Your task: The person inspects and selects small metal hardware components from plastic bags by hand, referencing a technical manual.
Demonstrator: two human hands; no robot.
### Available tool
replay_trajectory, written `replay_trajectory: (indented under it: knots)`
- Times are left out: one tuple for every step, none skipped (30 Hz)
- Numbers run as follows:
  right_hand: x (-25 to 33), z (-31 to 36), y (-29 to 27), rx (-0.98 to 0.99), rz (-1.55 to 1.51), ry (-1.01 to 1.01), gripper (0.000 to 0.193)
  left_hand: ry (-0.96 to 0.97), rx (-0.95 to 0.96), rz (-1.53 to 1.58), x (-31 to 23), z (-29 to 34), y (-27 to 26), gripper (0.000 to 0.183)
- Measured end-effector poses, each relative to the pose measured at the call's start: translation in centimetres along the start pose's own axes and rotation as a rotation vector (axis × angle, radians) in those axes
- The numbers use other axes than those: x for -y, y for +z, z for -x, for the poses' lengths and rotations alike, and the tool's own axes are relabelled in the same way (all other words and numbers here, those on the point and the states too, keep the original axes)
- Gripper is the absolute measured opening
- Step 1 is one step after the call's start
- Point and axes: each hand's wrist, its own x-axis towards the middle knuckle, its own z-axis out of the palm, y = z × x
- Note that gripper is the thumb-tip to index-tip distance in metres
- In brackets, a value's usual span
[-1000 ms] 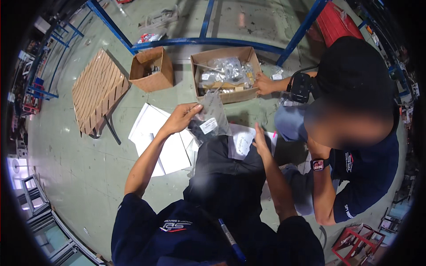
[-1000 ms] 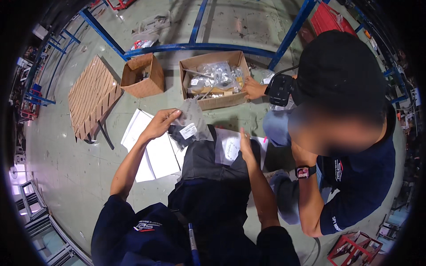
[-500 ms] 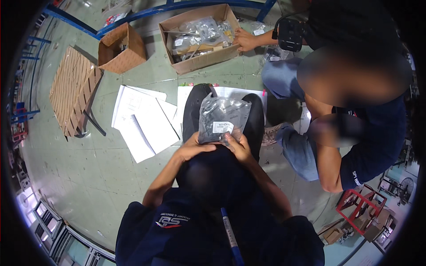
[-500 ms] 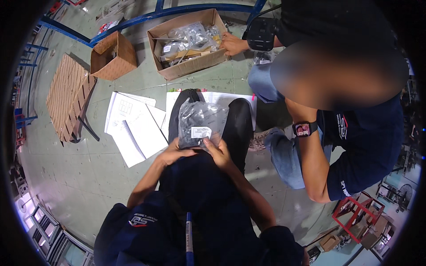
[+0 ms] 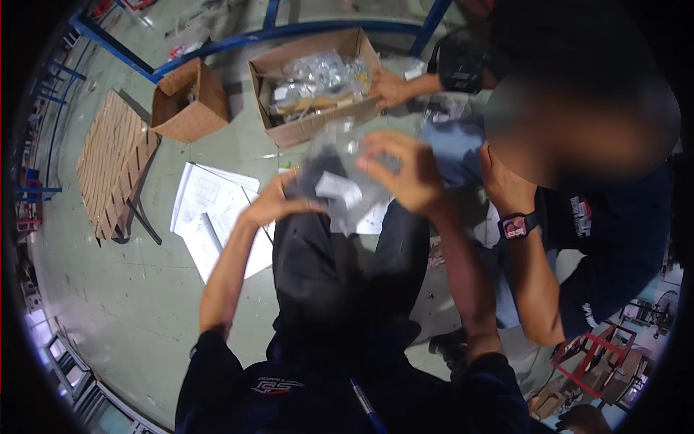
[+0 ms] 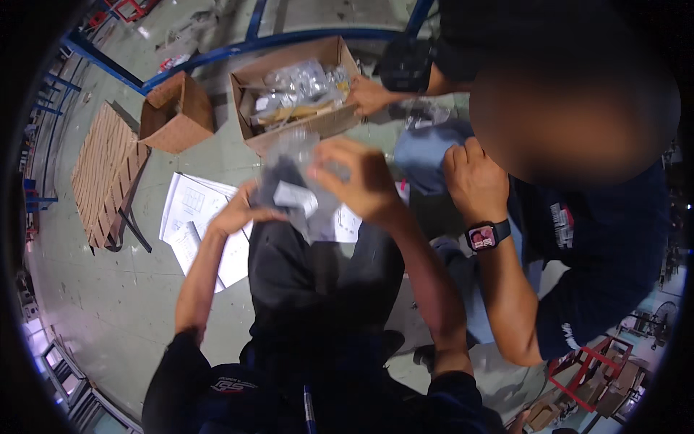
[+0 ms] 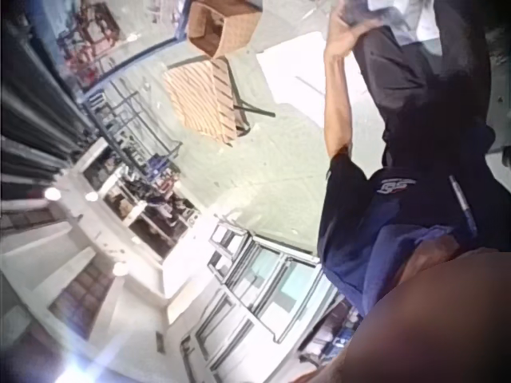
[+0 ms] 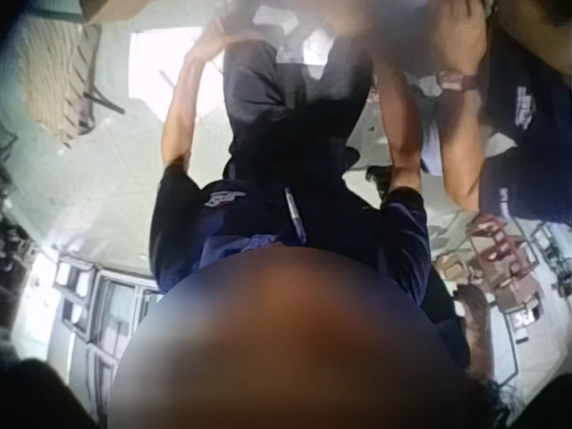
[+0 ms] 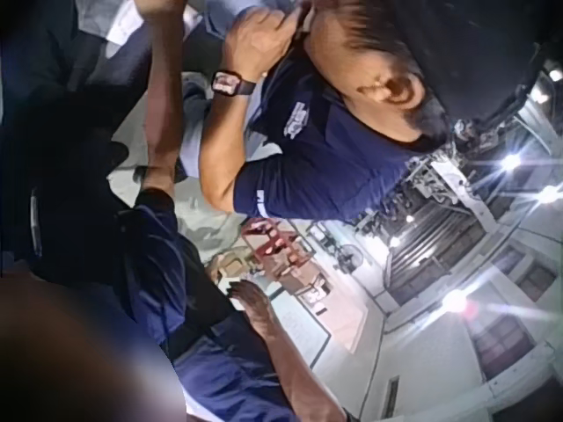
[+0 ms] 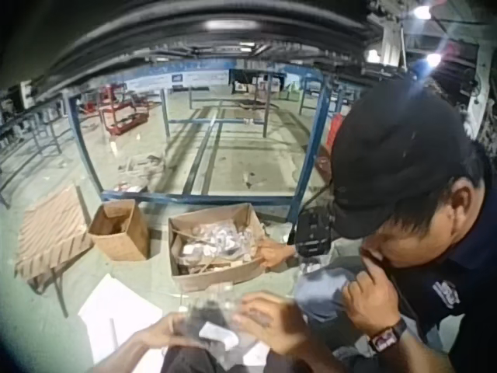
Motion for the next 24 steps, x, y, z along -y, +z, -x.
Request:
replay_trajectory:
  knots:
    - [-0.9,-1.2,0.6,-0.077,-0.044,-0.042,0.023,0.001,-0.013,0.043,0.7,-0.6,-2.4,0.054]
    - [-1.8,-1.7,1.1,-0.067,-0.101,0.041,0.021,0.011,-0.014,0.092,2.0,-1.9,-4.6,0.057]
    - [-3.9,-1.9,2.5,-0.060,-0.238,0.063,0.020,0.081,-0.076,0.262,4.3,-3.5,-6.1,0.052]
    - [-6.1,-2.1,3.5,-0.059,-0.366,0.082,0.019,0.158,-0.133,0.433,5.4,-5.3,-6.3,0.048]
    - [-8.1,-1.9,4.4,-0.064,-0.371,0.097,0.019,0.118,-0.136,0.552,6.4,-6.5,-6.9,0.042]
    - [-10.4,-1.1,4.9,0.013,-0.407,0.134,0.018,0.073,-0.133,0.684,6.0,-8.2,-5.5,0.038]
    - [-12.0,-0.3,6.1,0.096,-0.463,0.160,0.018,0.059,-0.210,0.599,7.0,-8.9,-5.2,0.042]
    - [-13.4,0.7,7.7,0.106,-0.484,0.168,0.018,0.043,-0.229,0.598,8.8,-9.4,-4.9,0.042]
    - [-14.8,2.1,8.9,0.093,-0.471,0.211,0.018,0.014,-0.335,0.520,10.5,-10.2,-4.2,0.041]
    - [-16.0,3.5,10.4,0.081,-0.466,0.249,0.019,-0.017,-0.445,0.431,11.9,-10.2,-4.2,0.039]
    - [-17.1,5.3,12.2,0.078,-0.534,0.286,0.020,-0.020,-0.470,0.303,14.9,-9.7,-5.3,0.035]
    - [-18.0,7.3,14.4,0.085,-0.549,0.291,0.020,-0.032,-0.481,0.300,17.8,-8.6,-6.0,0.035]
    - [-18.6,9.5,16.4,0.080,-0.516,0.343,0.018,-0.064,-0.518,0.163,19.8,-7.4,-6.2,0.031]
    - [-18.9,11.7,18.4,0.076,-0.483,0.391,0.016,-0.094,-0.553,0.023,21.5,-6.0,-6.5,0.028]
    - [-19.7,15.0,19.2,0.054,-0.692,0.560,0.019,-0.073,-0.491,-0.022,22.2,-5.8,-4.7,0.025]
    - [-19.8,17.1,21.0,0.043,-0.936,0.700,0.022,0.027,-0.504,-0.150,23.2,-4.7,-4.3,0.026]
    - [-19.6,18.6,22.3,0.044,-0.931,0.695,0.022,0.016,-0.519,-0.301,23.4,-3.7,-3.7,0.025]
    - [-19.2,20.0,23.7,-0.086,-1.178,0.833,0.027,0.002,-0.536,-0.451,23.3,-2.6,-3.0,0.025]
    - [-19.0,21.2,24.8,-0.224,-1.422,0.968,0.031,-0.041,-0.528,-0.530,23.4,-1.8,-2.1,0.024]
    - [-19.1,22.0,26.3,-0.209,-1.431,0.957,0.031,-0.087,-0.531,-0.621,22.3,-0.8,-1.3,0.023]
    - [-19.5,22.9,27.1,-0.286,-1.643,0.945,0.035,-0.062,-0.510,-0.655,21.1,-0.4,0.3,0.020]
    - [-20.1,23.8,27.7,-0.366,-1.854,0.926,0.039,-0.016,-0.501,-0.646,21.2,-0.2,1.2,0.018]
    - [-19.5,24.0,27.6,-0.485,-1.890,0.947,0.042,0.074,-0.498,-0.700,20.4,-0.2,2.9,0.017]
    - [-19.6,23.9,28.0,-0.474,-1.890,0.947,0.042,0.147,-0.506,-0.722,20.1,0.0,3.6,0.017]
